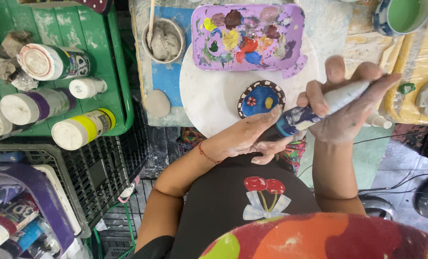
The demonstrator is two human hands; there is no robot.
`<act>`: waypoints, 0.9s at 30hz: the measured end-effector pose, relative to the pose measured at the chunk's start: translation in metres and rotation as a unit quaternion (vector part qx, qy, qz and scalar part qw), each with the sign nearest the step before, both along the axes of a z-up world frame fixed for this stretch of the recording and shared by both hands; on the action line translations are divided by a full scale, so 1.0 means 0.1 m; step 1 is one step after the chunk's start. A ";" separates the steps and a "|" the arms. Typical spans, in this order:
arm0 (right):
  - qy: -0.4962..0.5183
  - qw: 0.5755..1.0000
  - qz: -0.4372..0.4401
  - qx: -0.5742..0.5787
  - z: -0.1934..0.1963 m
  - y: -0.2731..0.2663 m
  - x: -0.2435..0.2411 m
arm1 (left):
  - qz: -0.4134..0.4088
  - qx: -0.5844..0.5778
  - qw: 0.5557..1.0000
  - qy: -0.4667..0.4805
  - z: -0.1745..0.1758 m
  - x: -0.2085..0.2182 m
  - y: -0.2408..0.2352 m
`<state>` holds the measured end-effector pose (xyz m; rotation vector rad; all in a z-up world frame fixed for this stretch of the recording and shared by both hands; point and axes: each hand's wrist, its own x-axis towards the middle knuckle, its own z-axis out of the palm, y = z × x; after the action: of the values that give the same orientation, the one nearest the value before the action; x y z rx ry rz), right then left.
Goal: The person opens paint tubes, applies blue and white paint to a palette, and uses a brush and paper towel to paint a small ceramic object on a turntable.
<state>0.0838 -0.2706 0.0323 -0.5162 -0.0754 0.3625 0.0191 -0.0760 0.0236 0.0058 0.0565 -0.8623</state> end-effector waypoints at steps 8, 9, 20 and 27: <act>-0.076 0.919 -0.109 -0.371 -0.11 0.18 -0.17 | 0.155 0.502 0.801 -0.288 0.05 0.01 -0.03; -0.058 0.925 -0.106 -0.360 -0.14 0.13 -0.16 | 0.106 0.443 0.858 -0.236 0.05 0.02 -0.02; -0.091 0.958 -0.069 -0.263 -0.16 0.12 0.15 | 0.020 0.285 0.956 -0.060 0.04 0.04 0.06; -0.068 0.953 -0.064 -0.289 -0.19 0.18 0.13 | 0.132 0.469 0.830 -0.271 0.00 0.14 0.19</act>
<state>0.0966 -0.2527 0.0133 -1.1229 -0.0685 0.2165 0.0334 -0.0566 0.0239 1.1481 -0.0582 -0.4542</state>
